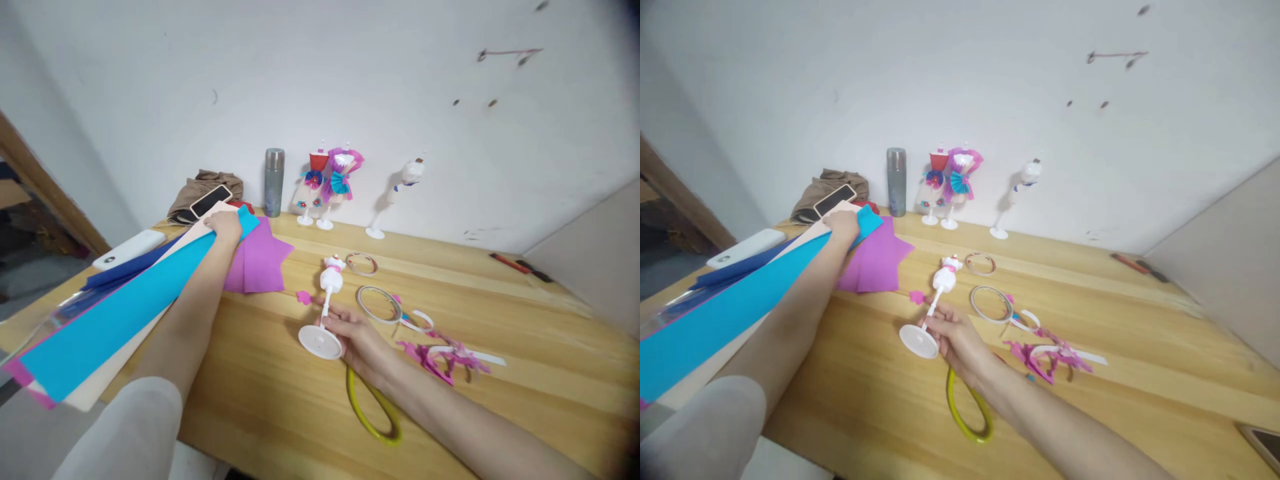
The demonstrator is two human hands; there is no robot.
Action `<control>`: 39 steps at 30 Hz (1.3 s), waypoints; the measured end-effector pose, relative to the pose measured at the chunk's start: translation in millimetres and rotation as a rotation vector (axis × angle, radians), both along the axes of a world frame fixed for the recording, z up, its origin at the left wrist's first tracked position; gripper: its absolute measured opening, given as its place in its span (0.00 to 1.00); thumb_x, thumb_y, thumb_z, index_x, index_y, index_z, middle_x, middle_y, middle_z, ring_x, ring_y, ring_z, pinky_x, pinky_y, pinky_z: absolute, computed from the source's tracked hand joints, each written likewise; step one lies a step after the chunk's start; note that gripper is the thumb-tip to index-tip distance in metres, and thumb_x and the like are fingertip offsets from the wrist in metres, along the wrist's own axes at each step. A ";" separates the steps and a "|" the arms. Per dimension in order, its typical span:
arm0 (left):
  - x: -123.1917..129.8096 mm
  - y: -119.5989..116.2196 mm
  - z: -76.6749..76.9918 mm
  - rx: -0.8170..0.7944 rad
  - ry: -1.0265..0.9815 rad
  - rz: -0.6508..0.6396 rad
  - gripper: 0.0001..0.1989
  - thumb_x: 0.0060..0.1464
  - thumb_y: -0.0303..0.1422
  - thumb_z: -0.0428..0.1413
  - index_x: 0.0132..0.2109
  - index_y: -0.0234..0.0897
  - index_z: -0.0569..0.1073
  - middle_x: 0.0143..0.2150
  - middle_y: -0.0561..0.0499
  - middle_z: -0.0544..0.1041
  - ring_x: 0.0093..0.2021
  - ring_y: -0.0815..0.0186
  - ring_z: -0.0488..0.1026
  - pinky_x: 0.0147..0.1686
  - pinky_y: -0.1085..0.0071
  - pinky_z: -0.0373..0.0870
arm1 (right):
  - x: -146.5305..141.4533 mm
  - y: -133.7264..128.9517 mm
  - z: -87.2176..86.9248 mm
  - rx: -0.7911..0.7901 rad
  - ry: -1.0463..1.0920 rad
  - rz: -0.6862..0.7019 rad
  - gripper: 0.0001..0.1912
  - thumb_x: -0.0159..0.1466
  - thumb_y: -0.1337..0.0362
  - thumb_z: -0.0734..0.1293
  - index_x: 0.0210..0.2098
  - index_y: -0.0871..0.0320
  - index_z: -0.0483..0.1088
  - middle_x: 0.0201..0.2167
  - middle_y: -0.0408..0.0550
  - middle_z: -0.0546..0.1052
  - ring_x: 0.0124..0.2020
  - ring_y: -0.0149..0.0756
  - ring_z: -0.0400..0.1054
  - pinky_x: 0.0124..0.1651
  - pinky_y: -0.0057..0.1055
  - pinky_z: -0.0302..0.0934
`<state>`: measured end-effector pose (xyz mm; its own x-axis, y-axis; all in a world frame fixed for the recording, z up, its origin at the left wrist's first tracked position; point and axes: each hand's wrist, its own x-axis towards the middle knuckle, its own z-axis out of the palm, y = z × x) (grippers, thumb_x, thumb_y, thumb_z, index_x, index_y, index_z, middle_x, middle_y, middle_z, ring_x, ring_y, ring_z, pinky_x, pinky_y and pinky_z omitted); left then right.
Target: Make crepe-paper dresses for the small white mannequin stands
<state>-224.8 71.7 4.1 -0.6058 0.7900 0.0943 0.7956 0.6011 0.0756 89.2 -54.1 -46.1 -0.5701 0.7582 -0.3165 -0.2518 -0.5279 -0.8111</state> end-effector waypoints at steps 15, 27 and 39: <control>35.1 -13.3 50.1 0.216 0.064 -0.256 0.20 0.61 0.27 0.47 0.56 0.28 0.73 0.55 0.33 0.76 0.56 0.50 0.73 0.52 0.61 0.68 | 0.2 -0.3 -1.5 0.020 -0.032 0.021 0.21 0.40 0.60 0.83 0.27 0.62 0.73 0.22 0.45 0.78 0.21 0.25 0.68 0.26 0.21 0.60; 90.5 -10.4 39.0 0.106 -0.165 -0.709 0.14 0.60 0.32 0.54 0.49 0.34 0.79 0.51 0.44 0.80 0.51 0.59 0.76 0.51 0.72 0.68 | 4.1 2.7 -6.6 0.066 -0.039 0.032 0.16 0.48 0.62 0.80 0.33 0.63 0.76 0.29 0.50 0.81 0.23 0.27 0.71 0.26 0.21 0.63; 117.3 -35.2 58.9 0.045 -0.331 -0.929 0.11 0.60 0.34 0.54 0.45 0.35 0.79 0.41 0.50 0.81 0.43 0.61 0.77 0.40 0.73 0.70 | 7.3 2.9 11.3 0.115 -0.129 0.021 0.17 0.52 0.62 0.78 0.39 0.62 0.78 0.38 0.54 0.82 0.25 0.32 0.78 0.25 0.22 0.69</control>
<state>-107.5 36.4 63.0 0.2519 0.9649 0.0737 0.8845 -0.2605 0.3870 96.5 -51.2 -34.8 -0.5462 0.7821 -0.3000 -0.1317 -0.4339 -0.8913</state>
